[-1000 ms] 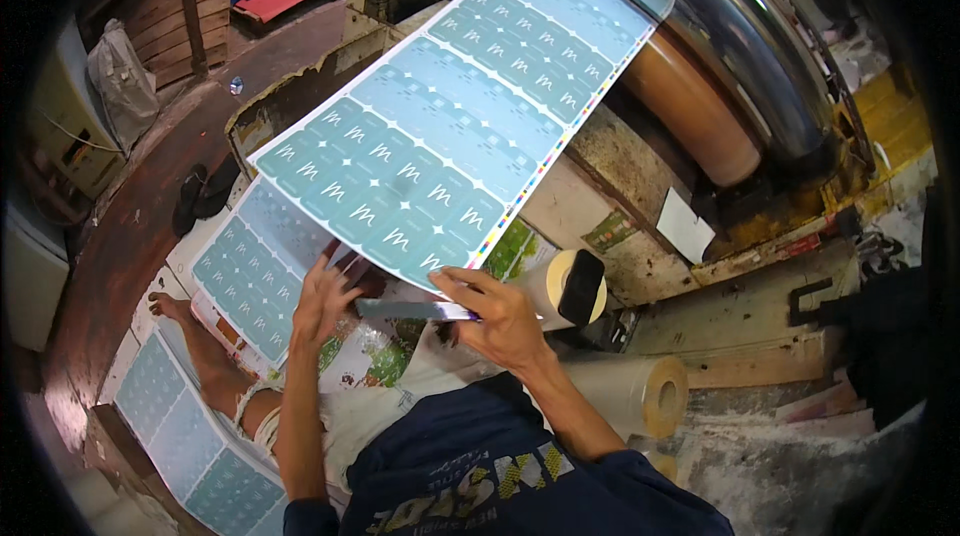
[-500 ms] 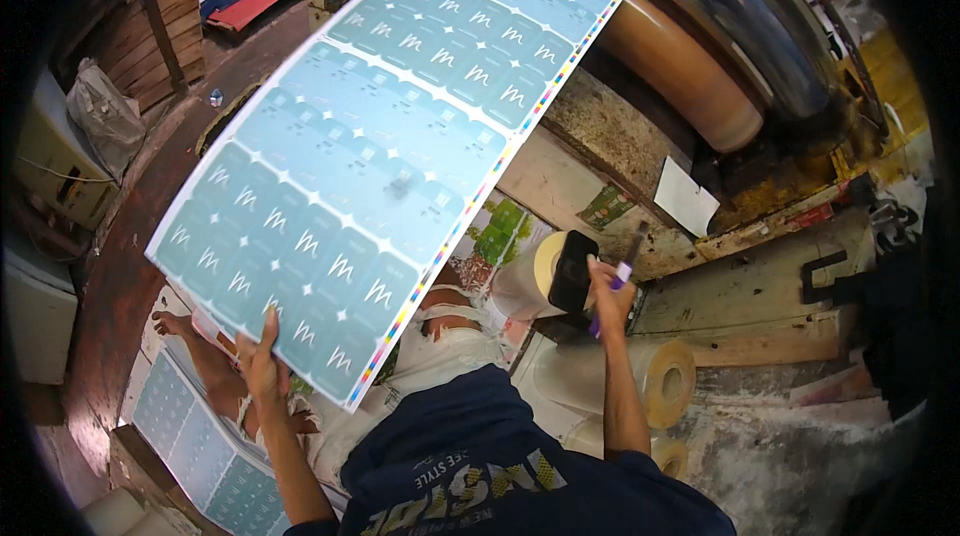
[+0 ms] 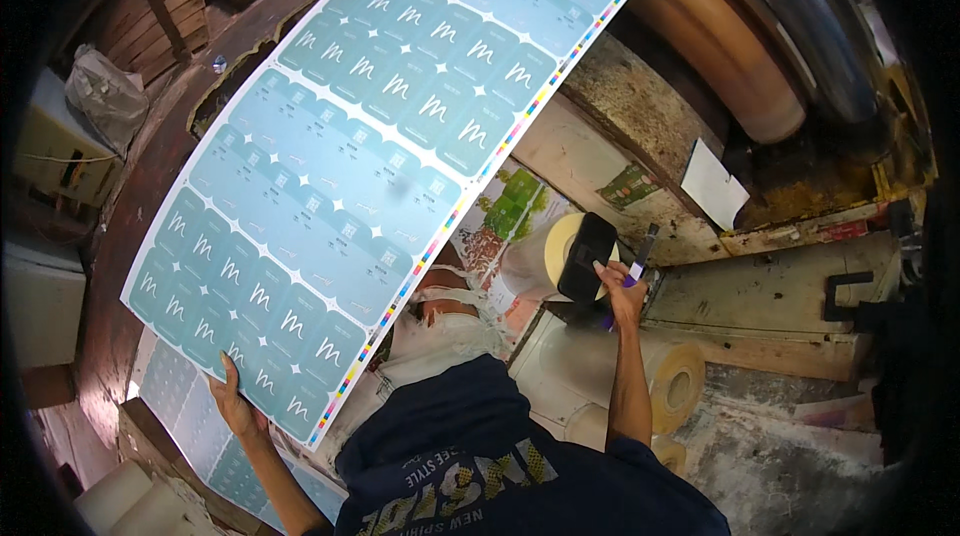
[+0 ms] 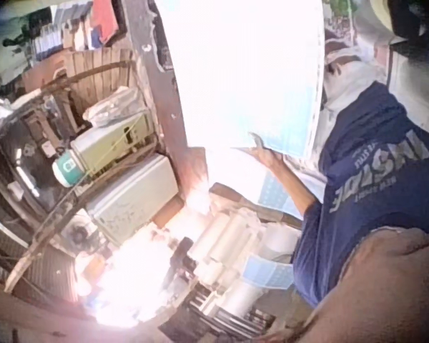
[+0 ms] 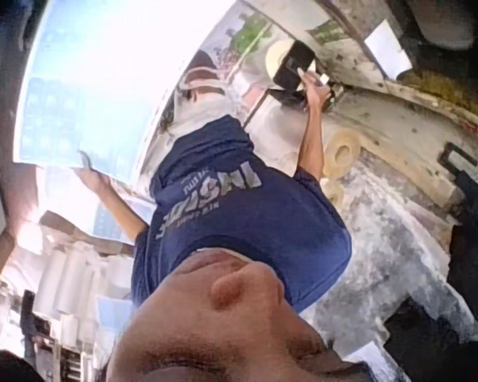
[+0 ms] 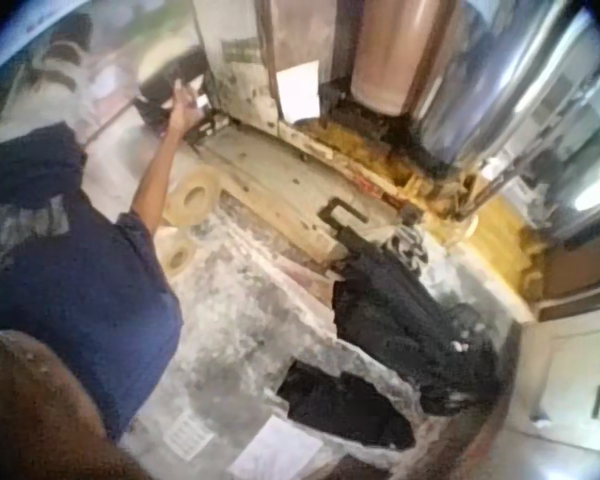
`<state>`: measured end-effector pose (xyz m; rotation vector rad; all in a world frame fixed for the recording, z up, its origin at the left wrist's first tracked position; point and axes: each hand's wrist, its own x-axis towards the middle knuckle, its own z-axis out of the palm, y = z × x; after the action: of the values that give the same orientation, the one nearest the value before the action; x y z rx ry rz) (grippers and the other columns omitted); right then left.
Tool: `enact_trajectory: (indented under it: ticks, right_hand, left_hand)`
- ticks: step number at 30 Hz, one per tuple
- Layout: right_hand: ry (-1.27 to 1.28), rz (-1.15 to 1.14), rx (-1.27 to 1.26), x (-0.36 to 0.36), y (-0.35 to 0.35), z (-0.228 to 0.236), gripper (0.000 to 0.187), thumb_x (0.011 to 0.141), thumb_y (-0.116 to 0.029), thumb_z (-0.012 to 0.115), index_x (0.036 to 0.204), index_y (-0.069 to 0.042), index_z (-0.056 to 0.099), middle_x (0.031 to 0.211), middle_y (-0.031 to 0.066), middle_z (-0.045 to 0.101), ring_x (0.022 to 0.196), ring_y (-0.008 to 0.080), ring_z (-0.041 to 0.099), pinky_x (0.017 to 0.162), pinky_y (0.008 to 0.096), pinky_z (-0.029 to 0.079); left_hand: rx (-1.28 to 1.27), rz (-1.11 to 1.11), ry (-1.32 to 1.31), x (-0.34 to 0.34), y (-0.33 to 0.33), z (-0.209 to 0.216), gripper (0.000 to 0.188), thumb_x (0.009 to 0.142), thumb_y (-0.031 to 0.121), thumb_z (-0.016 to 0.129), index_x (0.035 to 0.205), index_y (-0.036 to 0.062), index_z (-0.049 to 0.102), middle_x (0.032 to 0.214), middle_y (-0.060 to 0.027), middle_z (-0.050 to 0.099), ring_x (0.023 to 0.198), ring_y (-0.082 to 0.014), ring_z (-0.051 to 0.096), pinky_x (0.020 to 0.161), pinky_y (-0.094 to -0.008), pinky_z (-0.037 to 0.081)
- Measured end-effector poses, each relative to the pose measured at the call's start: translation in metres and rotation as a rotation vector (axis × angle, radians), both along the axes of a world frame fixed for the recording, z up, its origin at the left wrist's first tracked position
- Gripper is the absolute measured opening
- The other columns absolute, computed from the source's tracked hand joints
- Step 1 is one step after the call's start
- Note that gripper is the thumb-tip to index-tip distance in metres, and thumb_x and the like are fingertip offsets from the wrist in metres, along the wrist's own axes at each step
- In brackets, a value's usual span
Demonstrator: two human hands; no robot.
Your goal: The person uses a small flat tool to separate and lift printed label sheets from a roll on a large machine.
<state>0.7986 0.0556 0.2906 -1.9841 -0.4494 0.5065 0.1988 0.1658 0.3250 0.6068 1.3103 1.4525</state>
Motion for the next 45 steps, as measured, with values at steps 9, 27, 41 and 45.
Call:
enact_trajectory:
  ticks: [9, 27, 41, 45]
  right_hand:
    - [-0.018, 0.002, 0.025, 0.029, 0.017, 0.0, 0.039, 0.079, -0.029, 0.081, 0.097, 0.004, 0.071, 0.075, -0.0004, 0.061, 0.067, 0.0085, 0.053, 0.064, 0.0257, 0.043]
    - [-0.165, -0.126, 0.206, 0.084, 0.094, 0.088, 0.04, 0.097, -0.042, 0.054, 0.1, -0.003, 0.062, 0.064, 0.0035, 0.059, 0.045, 0.0102, 0.053, 0.039, 0.026, 0.039]
    - [-0.091, 0.33, 0.439, 0.154, 0.322, 0.176, 0.028, 0.099, -0.03, 0.053, 0.1, -0.003, 0.062, 0.068, 0.0025, 0.059, 0.045, 0.0069, 0.051, 0.039, 0.0222, 0.04]
    - [-0.066, 0.342, 0.244, 0.112, 0.291, 0.162, 0.03, 0.099, -0.03, 0.053, 0.1, -0.002, 0.062, 0.068, 0.0038, 0.06, 0.046, 0.0082, 0.052, 0.039, 0.0232, 0.042]
  left_hand:
    - [-0.01, 0.09, 0.012, 0.001, -0.016, 0.0, 0.041, 0.097, 0.02, 0.058, 0.132, 0.0012, 0.046, 0.119, -0.0111, 0.059, 0.099, -0.0186, 0.062, 0.08, -0.0319, 0.054]
    - [-0.392, 0.242, 0.804, -0.072, -0.092, -0.074, 0.068, 0.093, 0.046, 0.057, 0.14, -0.0004, 0.043, 0.13, -0.0172, 0.051, 0.114, -0.025, 0.053, 0.099, -0.0358, 0.041]
    - [-0.446, 0.029, 0.467, -0.095, -0.114, -0.028, 0.07, 0.094, 0.04, 0.06, 0.148, 0.0055, 0.032, 0.138, -0.0142, 0.046, 0.117, -0.023, 0.051, 0.095, -0.0338, 0.043]
    - [-0.488, 0.017, 0.465, -0.112, -0.112, -0.039, 0.06, 0.095, 0.036, 0.059, 0.142, 0.0037, 0.041, 0.13, -0.0141, 0.053, 0.105, -0.0227, 0.056, 0.088, -0.0334, 0.046]
